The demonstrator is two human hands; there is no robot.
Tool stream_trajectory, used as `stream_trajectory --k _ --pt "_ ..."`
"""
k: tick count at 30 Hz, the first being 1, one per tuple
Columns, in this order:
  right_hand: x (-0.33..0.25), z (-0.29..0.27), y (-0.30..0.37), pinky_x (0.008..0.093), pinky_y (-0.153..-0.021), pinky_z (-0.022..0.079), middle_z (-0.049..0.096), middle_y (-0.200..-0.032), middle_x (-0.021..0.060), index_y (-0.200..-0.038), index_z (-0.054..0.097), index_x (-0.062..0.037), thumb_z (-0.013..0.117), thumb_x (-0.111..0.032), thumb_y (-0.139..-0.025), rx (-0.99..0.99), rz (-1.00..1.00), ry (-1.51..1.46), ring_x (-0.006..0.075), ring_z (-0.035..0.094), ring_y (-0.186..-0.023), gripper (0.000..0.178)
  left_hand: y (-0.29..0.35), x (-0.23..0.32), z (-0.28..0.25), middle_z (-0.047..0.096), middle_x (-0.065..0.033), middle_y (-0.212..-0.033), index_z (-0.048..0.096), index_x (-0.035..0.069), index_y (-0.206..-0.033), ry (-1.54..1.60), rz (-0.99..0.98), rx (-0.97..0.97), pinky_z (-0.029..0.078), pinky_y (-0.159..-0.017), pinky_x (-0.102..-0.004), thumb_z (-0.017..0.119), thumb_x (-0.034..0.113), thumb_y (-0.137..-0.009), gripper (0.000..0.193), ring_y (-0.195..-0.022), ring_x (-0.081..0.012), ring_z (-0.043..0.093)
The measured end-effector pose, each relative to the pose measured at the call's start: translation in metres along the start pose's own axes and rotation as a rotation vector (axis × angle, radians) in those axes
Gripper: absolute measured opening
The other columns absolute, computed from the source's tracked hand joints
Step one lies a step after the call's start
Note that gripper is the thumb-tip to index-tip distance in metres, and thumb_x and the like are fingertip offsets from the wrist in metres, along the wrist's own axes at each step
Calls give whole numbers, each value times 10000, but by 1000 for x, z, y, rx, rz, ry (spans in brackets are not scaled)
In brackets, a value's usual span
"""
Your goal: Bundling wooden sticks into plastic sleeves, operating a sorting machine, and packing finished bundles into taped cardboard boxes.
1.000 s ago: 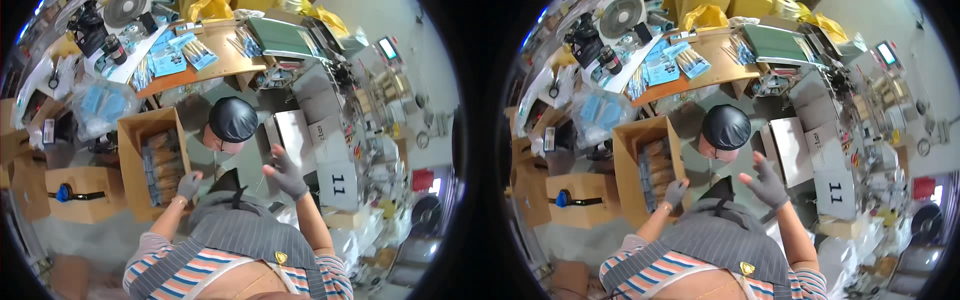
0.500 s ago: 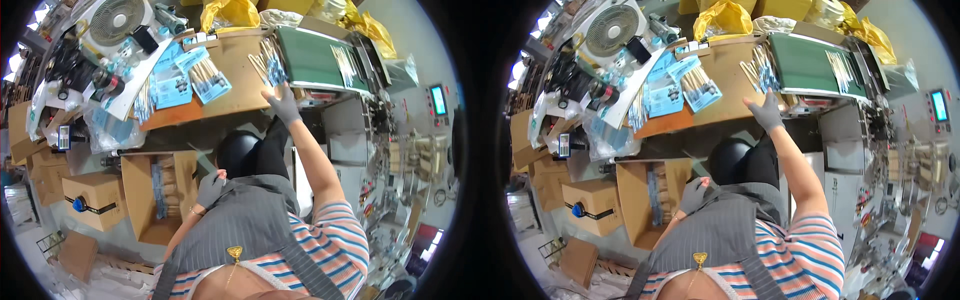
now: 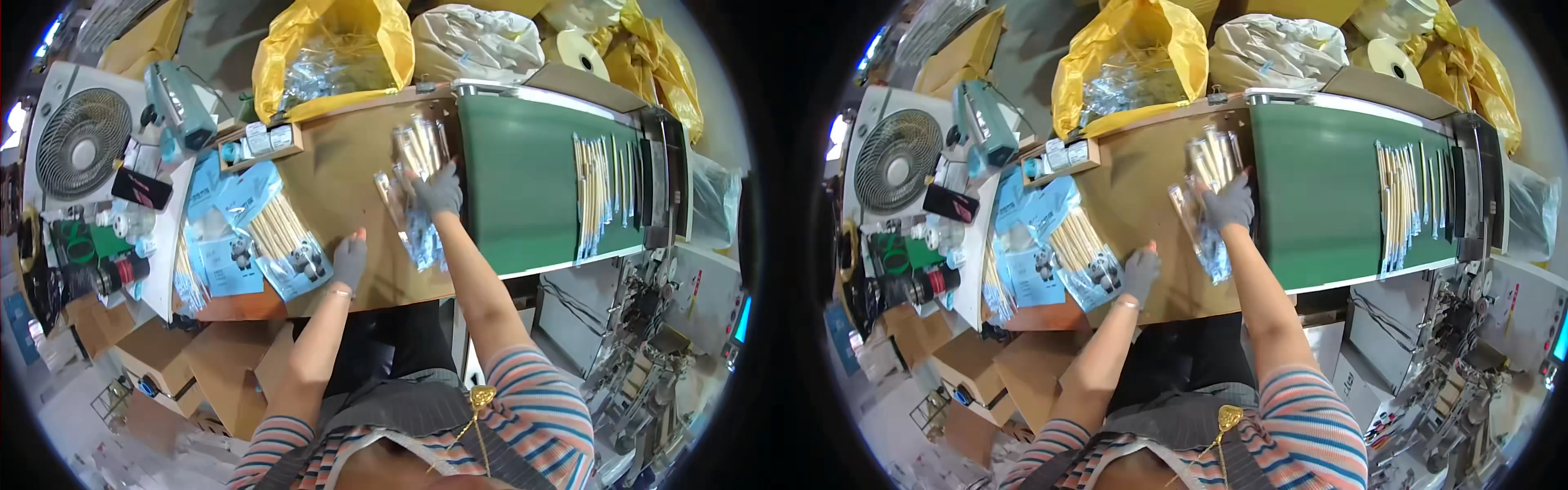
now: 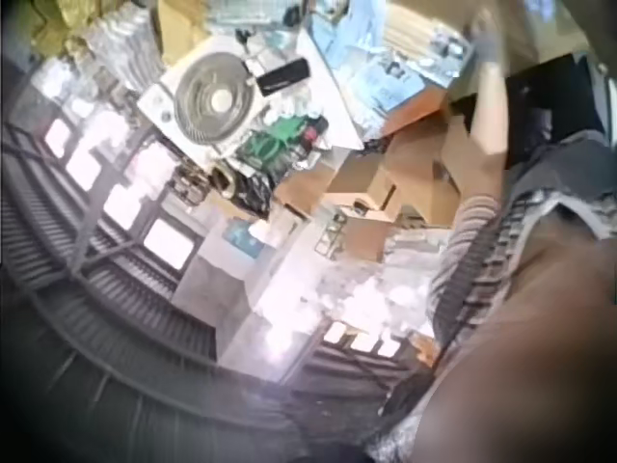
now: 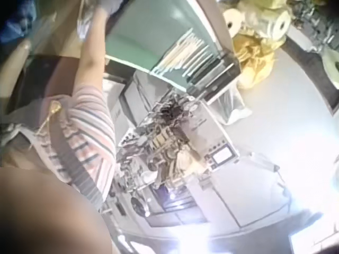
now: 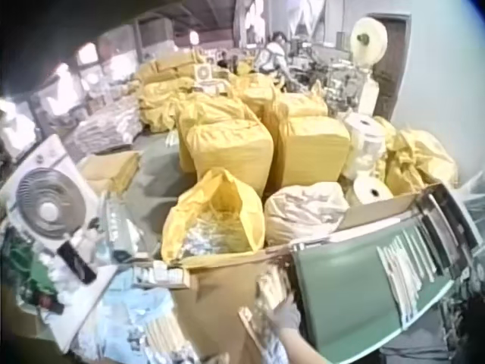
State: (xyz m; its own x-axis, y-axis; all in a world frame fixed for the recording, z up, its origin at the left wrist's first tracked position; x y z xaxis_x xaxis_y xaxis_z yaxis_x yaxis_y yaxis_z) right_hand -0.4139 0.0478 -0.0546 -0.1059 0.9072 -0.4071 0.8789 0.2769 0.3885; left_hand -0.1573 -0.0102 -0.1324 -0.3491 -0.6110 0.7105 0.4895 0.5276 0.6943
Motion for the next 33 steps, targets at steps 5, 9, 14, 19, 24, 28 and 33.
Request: stream_trajectory --k 5,9,14,19,24,28,33 --pt "34 5 -2 421 -954 432 550 -1156 345 -1365 339 70 639 -664 -688 117 79 -307 413 547 -1118 1043 -79 34 51 587 -181 -723 640 45 -839 -165 -9 32 432 -661 -411 489 425 -934 419 -680 -340 574" --pt "-4 13 32 415 -852 475 627 -1039 283 -1124 554 65 667 -640 -678 -74 -53 -154 404 607 -992 841 -100 63 67 640 -179 -784 651 -39 -977 -233 99 -103 467 -713 -371 522 573 -869 635 -746 -306 612" --pt "-7 79 60 374 -783 479 669 -881 194 -997 649 42 667 -585 -736 -264 -313 -662 267 640 -896 679 -85 78 22 540 35 -664 638 66 -801 -36 148 -225 397 -518 -234 613 481 -879 423 -594 -71 510" --pt "-25 95 109 354 -822 483 623 -1068 145 -1218 540 21 695 -384 -802 -138 -672 -1257 223 616 -893 601 16 99 0 623 -57 -971 604 -26 -1099 -50 790 -232 496 -716 -291 736 373 -800 516 -846 -142 590" --pt "-27 4 172 304 -972 404 513 -1246 85 -1408 280 -13 798 -177 -727 -819 -866 -1310 150 488 -1121 872 92 117 -18 623 -45 -995 494 5 -1289 -238 872 -410 497 -761 -278 809 275 -735 692 -864 -138 595" --pt "5 7 168 366 -1010 390 516 -1264 105 -1455 217 -32 885 -267 -605 -440 -1101 -1024 220 502 -1163 1106 51 77 -31 480 -86 -1293 114 66 -1485 -393 840 -566 402 -1002 -337 818 245 -709 1063 -1151 -203 497" --pt "6 24 205 329 -966 423 502 -1258 103 -1407 316 -58 868 -137 -599 -336 -964 -1115 189 507 -1128 981 79 65 -6 495 -106 -1300 406 71 -1357 -667 1303 -517 376 -1034 -335 822 183 -645 833 -1164 -217 500"
Point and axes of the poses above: each hand's wrist, its own y-axis away from the middle knuckle, its own z-axis out of the palm, x = y × z, the point moved 2 cm from there along -y, towards the middle knuckle
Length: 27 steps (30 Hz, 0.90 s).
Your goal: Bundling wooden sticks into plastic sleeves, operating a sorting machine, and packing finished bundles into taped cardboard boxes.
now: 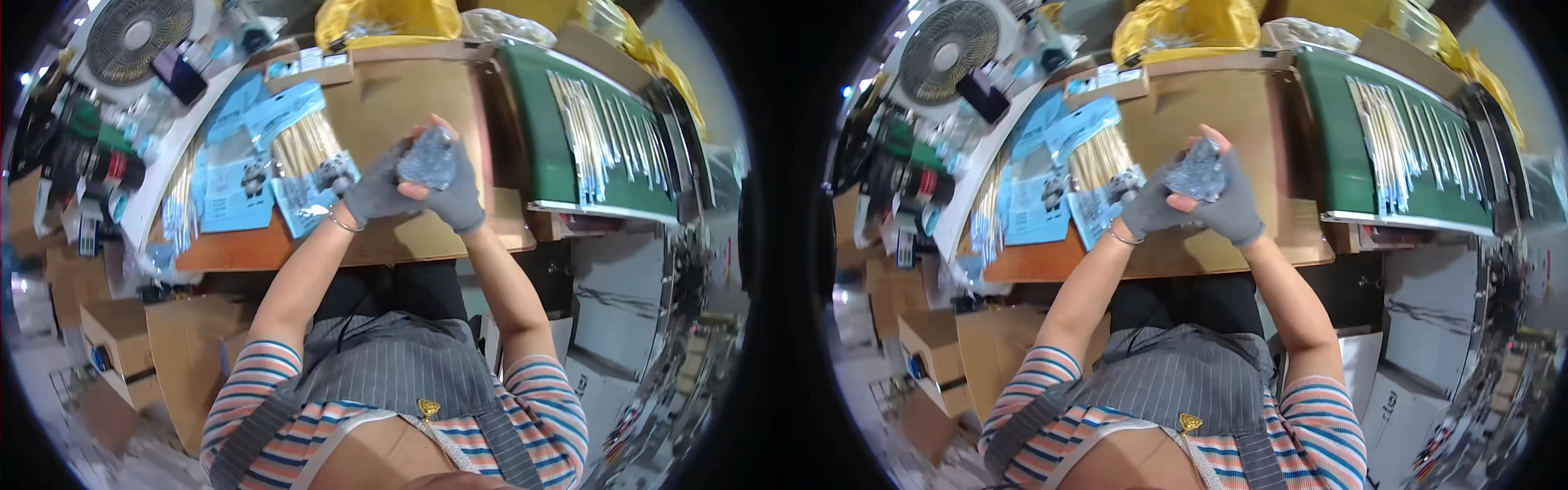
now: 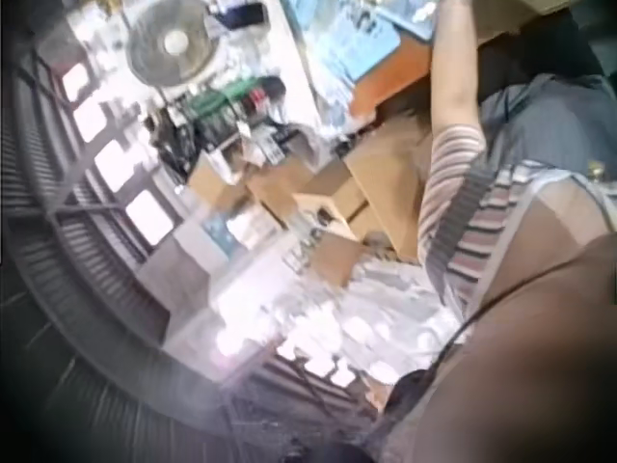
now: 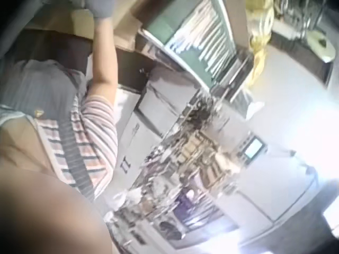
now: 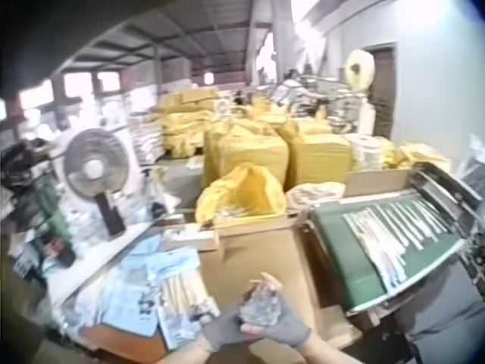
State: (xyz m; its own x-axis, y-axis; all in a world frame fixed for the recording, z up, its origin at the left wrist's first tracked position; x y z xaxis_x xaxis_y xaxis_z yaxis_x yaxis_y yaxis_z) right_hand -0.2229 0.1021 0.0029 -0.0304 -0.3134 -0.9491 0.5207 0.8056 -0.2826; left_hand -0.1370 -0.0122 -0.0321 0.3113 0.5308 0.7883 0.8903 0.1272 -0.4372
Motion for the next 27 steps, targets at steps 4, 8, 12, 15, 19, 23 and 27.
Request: stream_trajectory --k 4,8,12,15,19,23,27 --pt "-62 53 32 321 -950 435 512 -1266 102 -1331 422 -13 777 -167 -696 61 204 37 184 533 -1099 744 34 62 -16 659 -36 -952 613 37 -1034 288 -192 61 476 -897 -304 808 188 -648 458 -938 -161 612" --pt "-43 50 35 306 -839 474 554 -1236 153 -1220 533 24 699 -200 -767 -231 220 24 190 598 -941 532 92 92 24 641 -69 -986 602 43 -1068 1332 -525 55 490 -859 -294 760 210 -723 414 -923 -187 598" --pt "13 70 62 364 -803 499 661 -926 155 -944 644 35 660 -191 -763 -394 685 -405 265 635 -832 290 150 75 10 653 -65 -900 630 55 -1025 733 -645 149 490 -828 -307 646 277 -831 296 -894 -178 626" --pt "13 88 71 402 -807 501 610 -788 131 -792 588 -4 622 -164 -808 -392 681 -559 294 611 -811 165 192 26 -100 680 -84 -841 654 37 -877 78 -654 272 490 -734 -327 557 290 -883 270 -838 -213 636" --pt "24 93 71 415 -807 470 566 -731 114 -762 557 -19 582 -183 -811 -297 707 -543 274 569 -778 174 260 -48 -222 676 -119 -831 652 71 -812 -1315 -505 91 529 -698 -398 557 145 -830 121 -779 -301 671" --pt "33 80 66 415 -834 461 549 -732 103 -773 537 -35 554 -211 -807 -211 643 -548 268 555 -783 180 266 -81 -239 668 -120 -805 634 88 -810 -1326 -646 -347 532 -676 -400 548 115 -813 90 -764 -295 675" --pt "42 77 56 412 -826 475 553 -747 107 -795 543 -29 556 -210 -802 -186 717 -559 295 571 -820 182 256 -78 -247 666 -124 -800 628 93 -847 -1309 -591 -384 526 -649 -407 554 122 -804 90 -741 -295 672"
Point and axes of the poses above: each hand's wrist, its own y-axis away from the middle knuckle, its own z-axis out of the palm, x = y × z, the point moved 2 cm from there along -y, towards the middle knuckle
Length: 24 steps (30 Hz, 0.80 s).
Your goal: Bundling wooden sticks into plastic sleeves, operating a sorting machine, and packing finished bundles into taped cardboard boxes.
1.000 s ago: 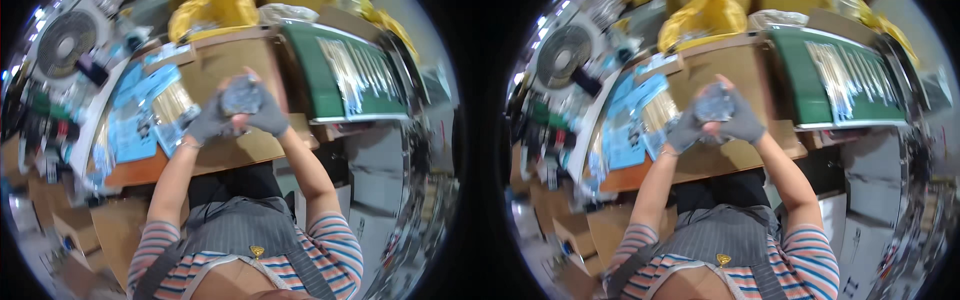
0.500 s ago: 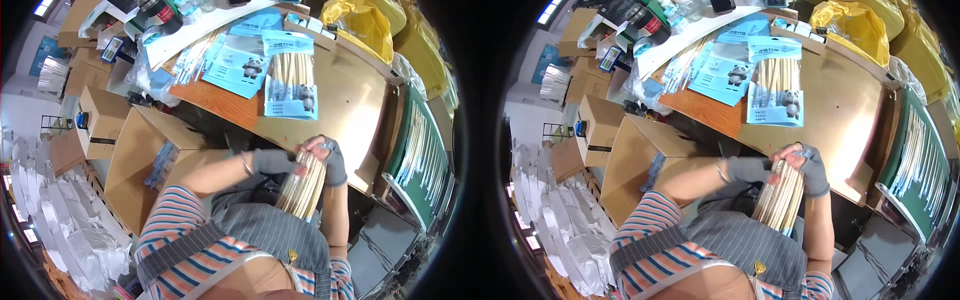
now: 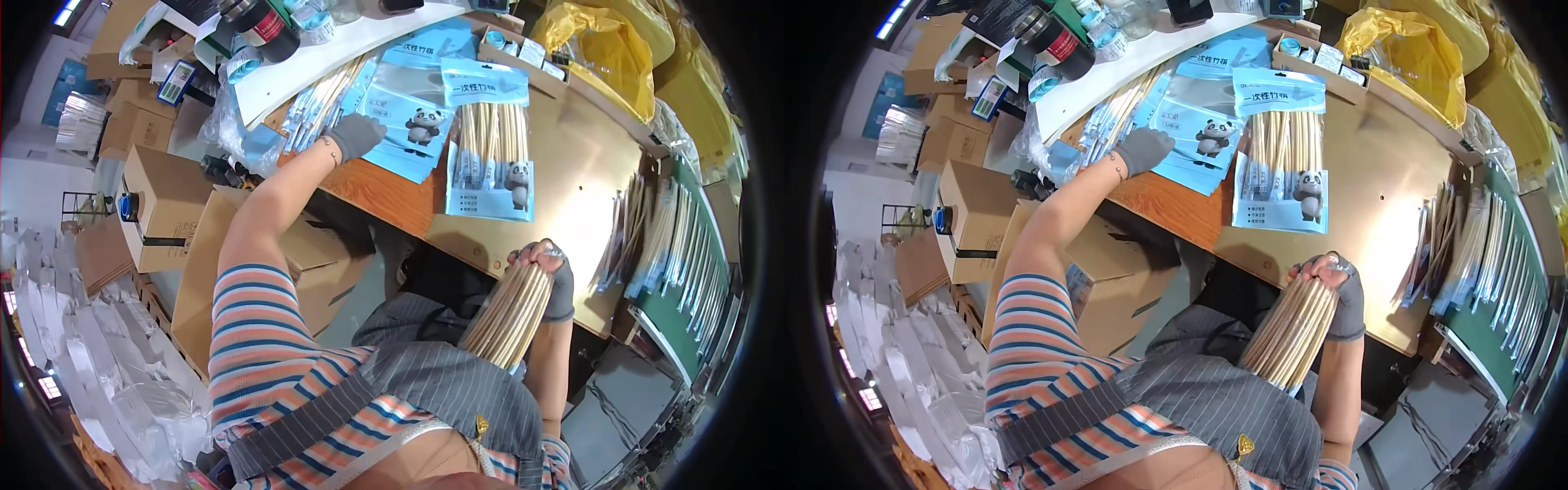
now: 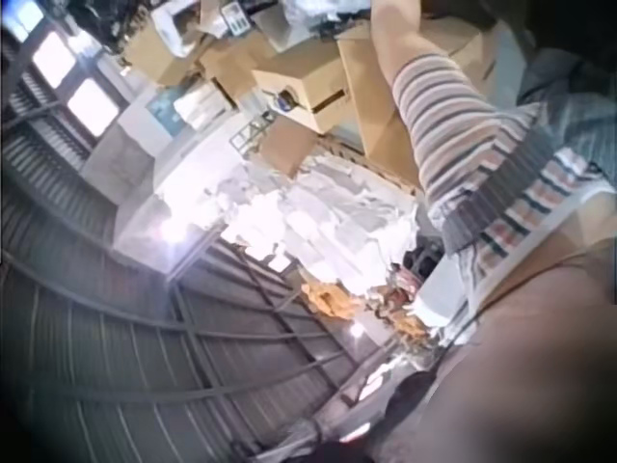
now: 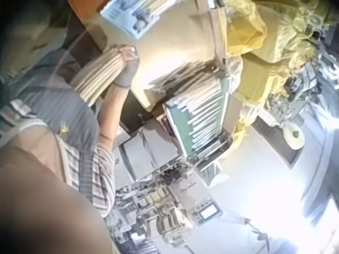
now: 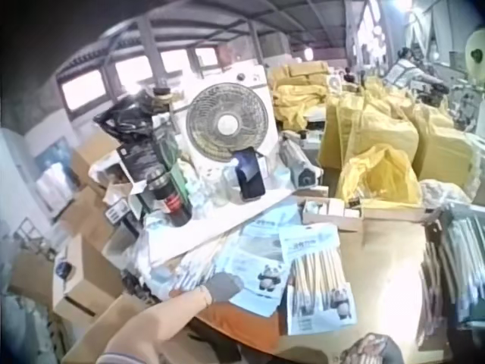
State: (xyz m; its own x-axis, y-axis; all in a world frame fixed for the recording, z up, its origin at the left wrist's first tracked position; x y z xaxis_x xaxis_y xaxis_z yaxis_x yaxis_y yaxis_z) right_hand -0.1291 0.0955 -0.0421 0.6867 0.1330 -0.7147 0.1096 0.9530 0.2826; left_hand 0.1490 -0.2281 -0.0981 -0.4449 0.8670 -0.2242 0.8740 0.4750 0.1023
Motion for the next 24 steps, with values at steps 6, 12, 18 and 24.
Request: stream_trajectory --k 6,12,18,24 --pt "2 0 -8 406 -792 494 561 -755 102 -916 587 -15 592 -208 -782 -2 53 10 311 591 -853 235 -7 -7 -85 629 -153 -747 582 85 -843 514 -615 543 489 -628 -436 563 302 -857 218 -715 -354 627" --pt "2 54 -17 341 -808 506 623 -826 112 -1273 452 98 605 -125 -783 -183 145 104 227 630 -798 560 22 160 -113 592 -182 -764 551 50 -899 670 -212 575 453 -589 -442 543 268 -896 217 -678 -372 590" --pt "50 25 -30 270 -779 500 582 -1087 27 -1194 536 -57 608 -137 -877 -54 -339 607 128 584 -947 335 53 244 -139 572 -126 -772 550 51 -864 647 -63 716 451 -566 -404 579 177 -849 130 -652 -313 586" --pt "61 -23 9 321 -859 515 550 -1234 123 -1325 435 -44 519 -276 -941 -207 -96 -168 220 603 -990 456 83 275 -132 576 -121 -798 536 25 -978 720 322 762 462 -548 -384 640 156 -782 258 -661 -303 585"
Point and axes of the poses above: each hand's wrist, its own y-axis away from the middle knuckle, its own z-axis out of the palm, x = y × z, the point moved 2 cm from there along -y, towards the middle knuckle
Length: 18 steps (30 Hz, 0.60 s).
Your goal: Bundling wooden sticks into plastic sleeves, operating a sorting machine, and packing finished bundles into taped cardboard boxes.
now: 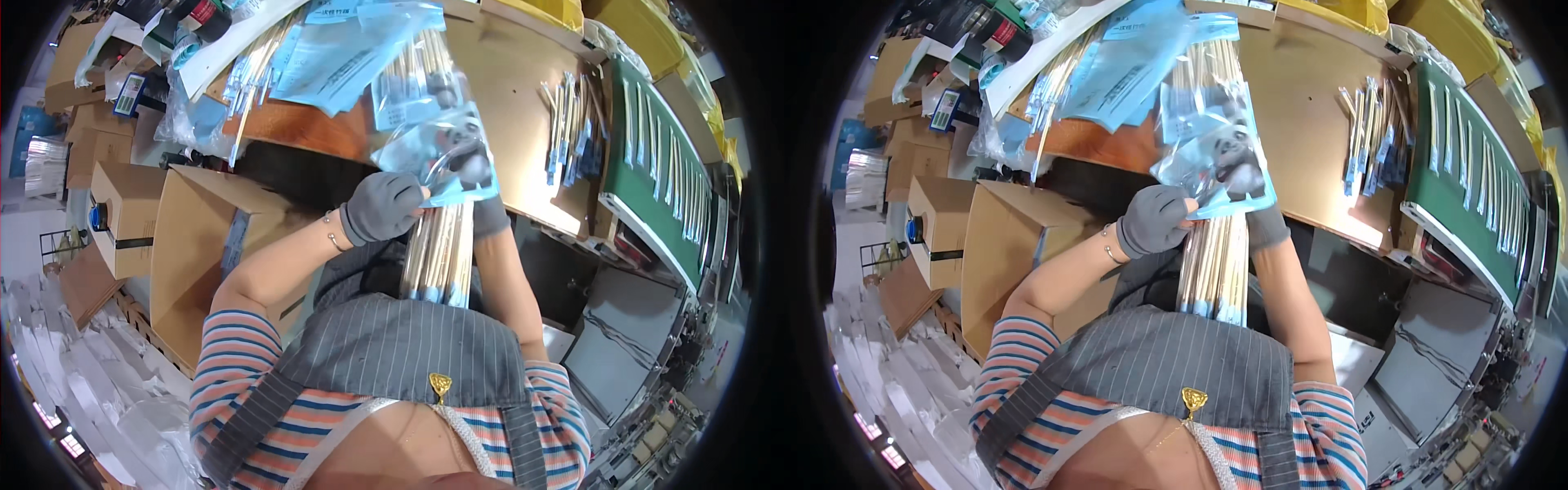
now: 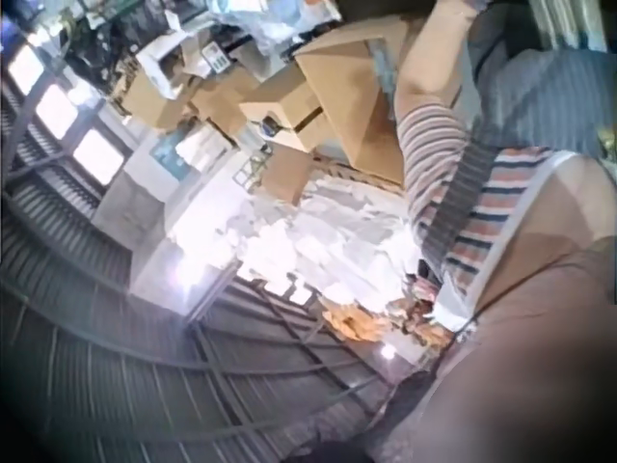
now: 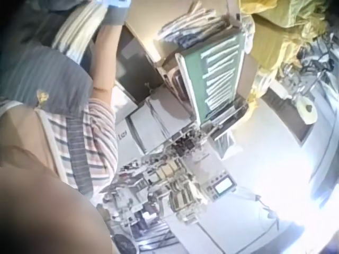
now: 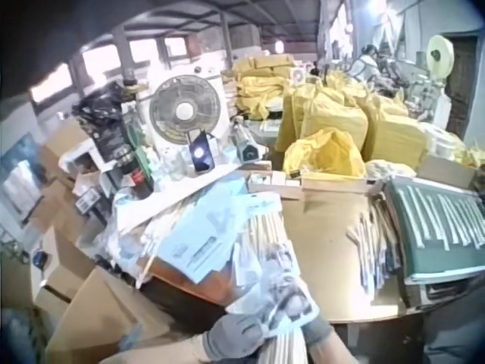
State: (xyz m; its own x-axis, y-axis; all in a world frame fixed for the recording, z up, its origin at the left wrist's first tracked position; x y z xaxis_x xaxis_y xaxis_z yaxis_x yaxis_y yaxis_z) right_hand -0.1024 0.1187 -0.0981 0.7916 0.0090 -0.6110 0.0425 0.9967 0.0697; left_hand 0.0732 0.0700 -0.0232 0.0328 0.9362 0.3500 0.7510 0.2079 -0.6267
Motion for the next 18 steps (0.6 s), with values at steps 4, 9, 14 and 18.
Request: stream_trajectory --k 4,9,14,18 --pt "12 18 126 337 -817 529 619 -1083 107 -1160 569 -67 585 -216 -881 411 309 -224 205 623 -954 317 10 35 -1 576 -125 -773 538 34 -973 111 123 -28 471 -526 -371 659 171 -767 275 -618 -301 585" --pt "29 -49 227 312 -691 482 654 -871 123 -937 662 -45 633 -207 -823 542 29 904 159 616 -798 201 28 76 36 559 -77 -718 585 53 -839 286 80 -198 465 -509 -363 612 180 -827 130 -574 -259 577" --pt "-119 40 155 305 -684 482 618 -804 94 -969 584 -13 649 -120 -802 801 -352 1756 152 591 -736 209 -83 68 0 506 -200 -663 495 22 -747 428 -388 -211 381 -597 -491 538 232 -877 250 -654 -401 533" --pt "-187 88 110 197 -639 417 587 -833 -11 -985 577 -21 579 -33 -856 408 -550 1457 64 529 -721 130 -167 38 -44 566 -212 -666 580 11 -775 246 -205 -177 444 -584 -441 523 255 -866 267 -628 -383 567"
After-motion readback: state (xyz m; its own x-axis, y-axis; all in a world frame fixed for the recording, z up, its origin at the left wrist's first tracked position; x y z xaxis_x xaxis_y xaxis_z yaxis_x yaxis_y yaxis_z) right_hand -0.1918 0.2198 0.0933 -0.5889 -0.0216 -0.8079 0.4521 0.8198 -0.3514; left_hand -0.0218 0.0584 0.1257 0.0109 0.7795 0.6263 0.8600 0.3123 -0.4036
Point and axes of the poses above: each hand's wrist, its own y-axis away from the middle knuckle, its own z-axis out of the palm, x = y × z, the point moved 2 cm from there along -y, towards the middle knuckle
